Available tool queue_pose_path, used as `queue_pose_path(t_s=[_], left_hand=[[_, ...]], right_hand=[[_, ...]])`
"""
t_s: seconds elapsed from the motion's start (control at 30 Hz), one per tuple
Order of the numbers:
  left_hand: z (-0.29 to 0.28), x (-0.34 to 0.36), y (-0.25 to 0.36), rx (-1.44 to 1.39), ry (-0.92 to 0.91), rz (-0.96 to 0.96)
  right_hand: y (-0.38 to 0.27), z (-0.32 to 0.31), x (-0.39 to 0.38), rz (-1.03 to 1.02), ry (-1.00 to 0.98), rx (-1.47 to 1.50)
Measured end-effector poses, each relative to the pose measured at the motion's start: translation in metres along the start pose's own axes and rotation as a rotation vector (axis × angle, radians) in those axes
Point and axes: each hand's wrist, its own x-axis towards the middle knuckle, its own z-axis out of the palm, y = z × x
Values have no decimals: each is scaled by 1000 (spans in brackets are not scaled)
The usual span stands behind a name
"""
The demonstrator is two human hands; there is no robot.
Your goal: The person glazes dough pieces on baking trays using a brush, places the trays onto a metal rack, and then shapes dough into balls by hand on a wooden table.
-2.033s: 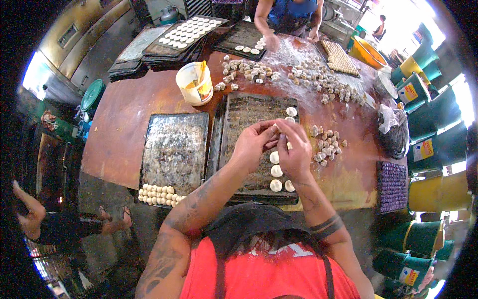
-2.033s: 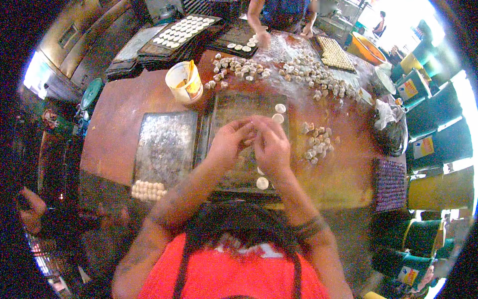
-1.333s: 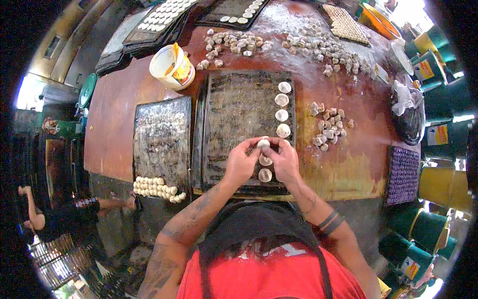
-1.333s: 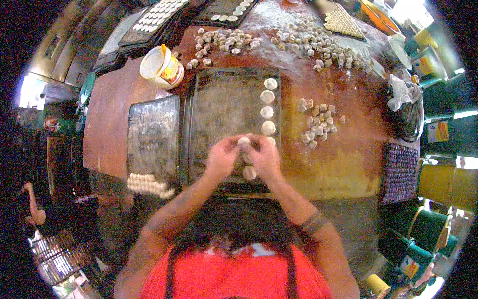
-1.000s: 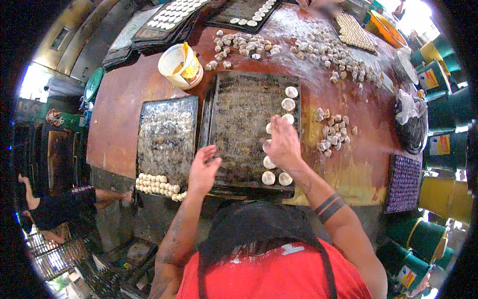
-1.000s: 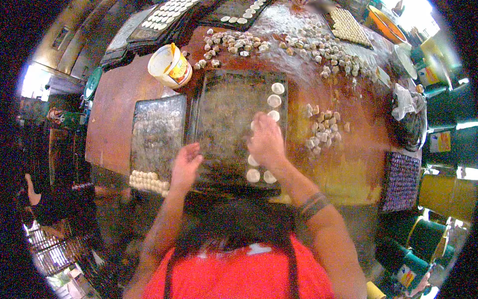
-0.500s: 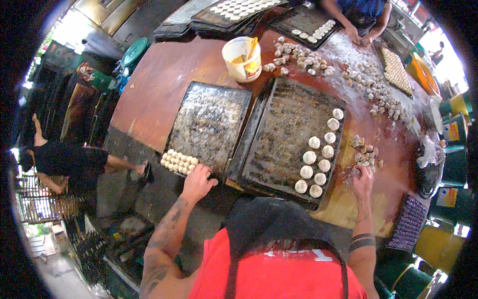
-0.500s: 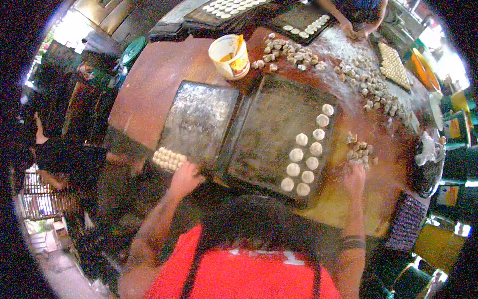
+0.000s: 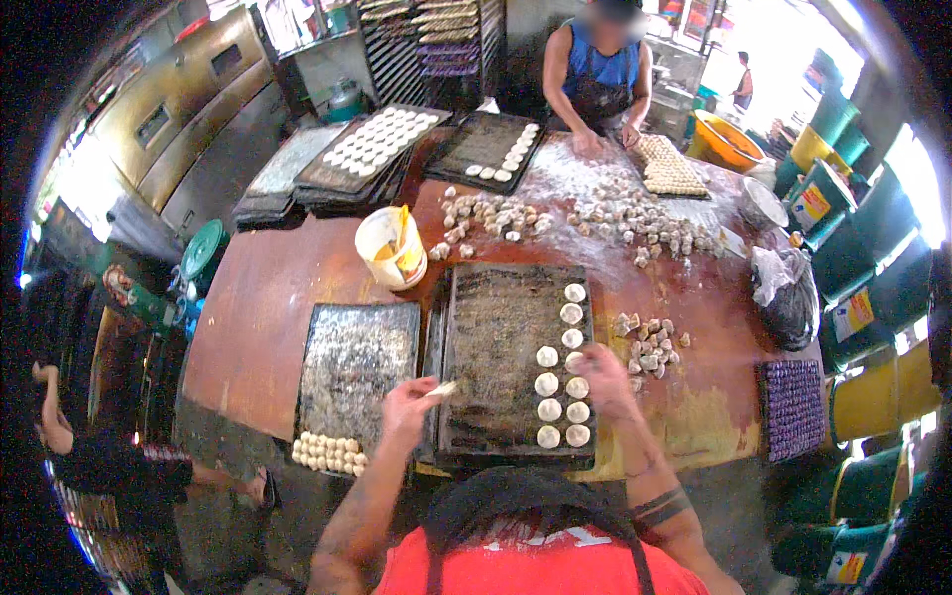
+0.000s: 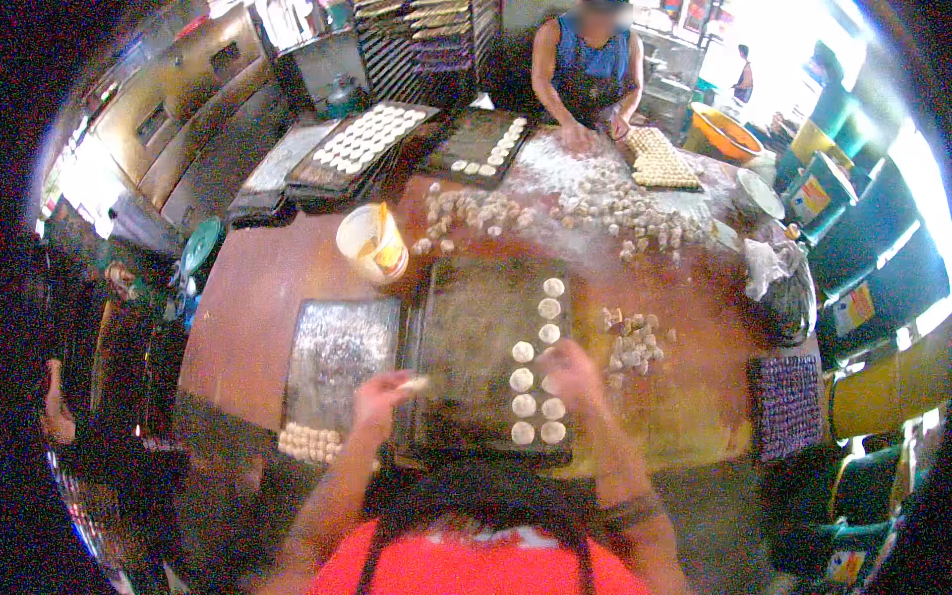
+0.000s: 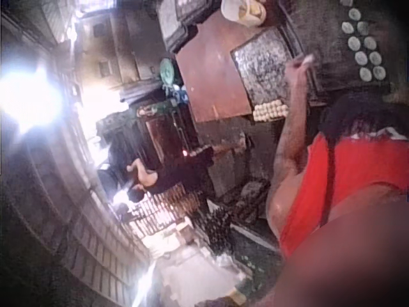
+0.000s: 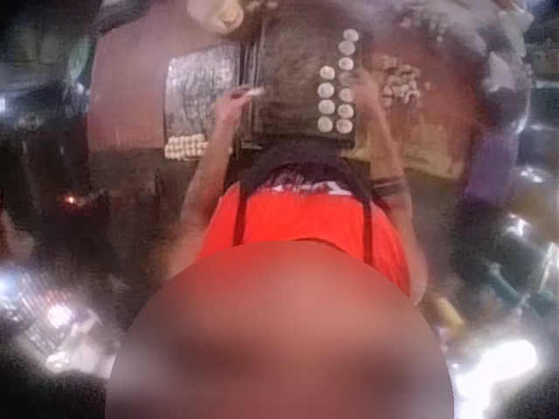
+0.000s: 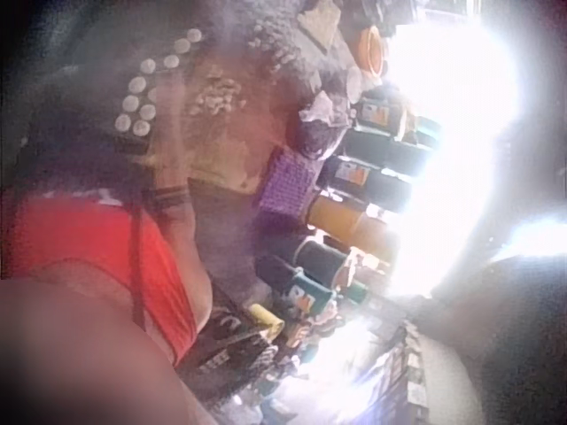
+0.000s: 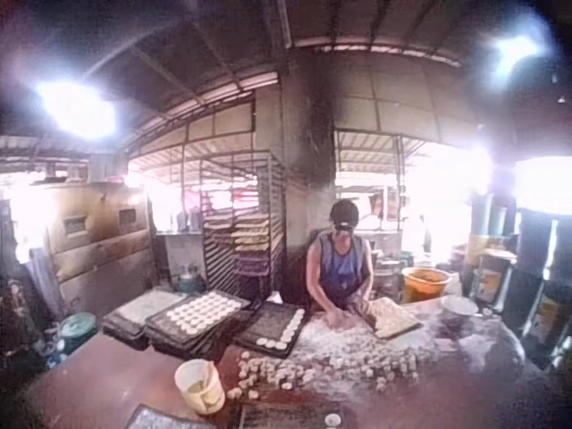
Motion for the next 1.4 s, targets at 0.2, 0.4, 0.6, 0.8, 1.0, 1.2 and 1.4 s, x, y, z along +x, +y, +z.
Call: queue_pose_path(t_s=[0.2,0.4,0.6,0.8,1.0,1.2,1.4], left_hand=[[108,10,81,-340,-381,-77],[119,-9,103,-520,-494,-98],[120,-13,132,-519,-522,76],[133,-30,163,-413,-443,1],[149,-36,129,-489,-223,233],[121,-6,124,-570,-498,-185],[146,-20,112,-779,-776,-307]], right_hand=[[-110,50,-10,-265,-176,3],[-114,55,-12,-546,32,-456],[-111,22,-3,-112,-173,169],[-132,36,-14,28,-16,657],[-145,33,-12,-455,263,-234],[-140,25,-13,-596,-7,-354],[-115,10,22,-806,-228,-226]])
